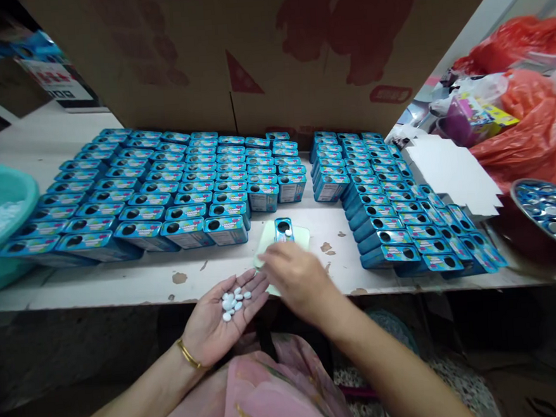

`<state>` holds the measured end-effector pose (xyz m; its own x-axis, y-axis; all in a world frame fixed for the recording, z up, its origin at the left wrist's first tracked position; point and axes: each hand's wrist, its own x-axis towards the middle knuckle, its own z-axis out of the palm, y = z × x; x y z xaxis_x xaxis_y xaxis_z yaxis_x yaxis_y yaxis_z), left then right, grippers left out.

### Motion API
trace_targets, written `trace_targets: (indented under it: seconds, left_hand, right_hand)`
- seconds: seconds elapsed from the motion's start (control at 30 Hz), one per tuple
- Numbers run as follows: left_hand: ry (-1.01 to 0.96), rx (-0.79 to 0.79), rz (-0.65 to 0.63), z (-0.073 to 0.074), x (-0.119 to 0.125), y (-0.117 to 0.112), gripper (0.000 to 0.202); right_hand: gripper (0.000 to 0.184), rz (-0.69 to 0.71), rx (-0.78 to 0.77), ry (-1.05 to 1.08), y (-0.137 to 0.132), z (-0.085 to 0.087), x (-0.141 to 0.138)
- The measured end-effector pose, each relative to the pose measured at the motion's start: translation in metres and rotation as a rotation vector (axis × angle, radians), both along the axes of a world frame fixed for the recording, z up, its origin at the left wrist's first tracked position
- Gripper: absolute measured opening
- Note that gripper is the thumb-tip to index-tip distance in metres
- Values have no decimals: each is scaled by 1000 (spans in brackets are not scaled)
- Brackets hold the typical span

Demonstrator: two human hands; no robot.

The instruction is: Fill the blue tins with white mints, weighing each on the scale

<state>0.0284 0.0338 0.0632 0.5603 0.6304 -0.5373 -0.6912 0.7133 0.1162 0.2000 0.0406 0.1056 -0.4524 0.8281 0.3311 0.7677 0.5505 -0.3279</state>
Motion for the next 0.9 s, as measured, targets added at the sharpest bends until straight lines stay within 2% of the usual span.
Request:
trace_targets:
  seconds: [0.07,0.17,0.27,0.33,0.43,0.6,0.77,0.9]
  left_hand:
    - [-44,-42,-34,-7,0,-9,30]
    - [-61,-92,-103,-20,-2,-24,37]
    - [-43,-84,-141,-29,-3,-35,41]
    - [-39,-84,-155,-30,-4,-39,41]
    - [-47,-96,-160,-30,-3,-40,38]
    - [-76,-93,-127,-28,0,-37,32]
    - [-70,-64,-111,-22,6,-28,26]
    - [-85,-8,-99,-18,8,-21,29]
  right_hand:
    - [31,104,-58,-85,-27,-14,-21]
    - [43,123,-123,-209,-58,-43,-45]
    - [37,146,-179,-221,-71,-60,-50]
    - [34,157,-234,-203,-72,-60,-47]
    - [33,159,-327,-161,-69,-51,-40]
    - [26,191,-408,2,-61,-41,-38]
    - [17,115,-409,88,-54,-44,-44]
    - [17,144,-383,105,-45,-52,-41]
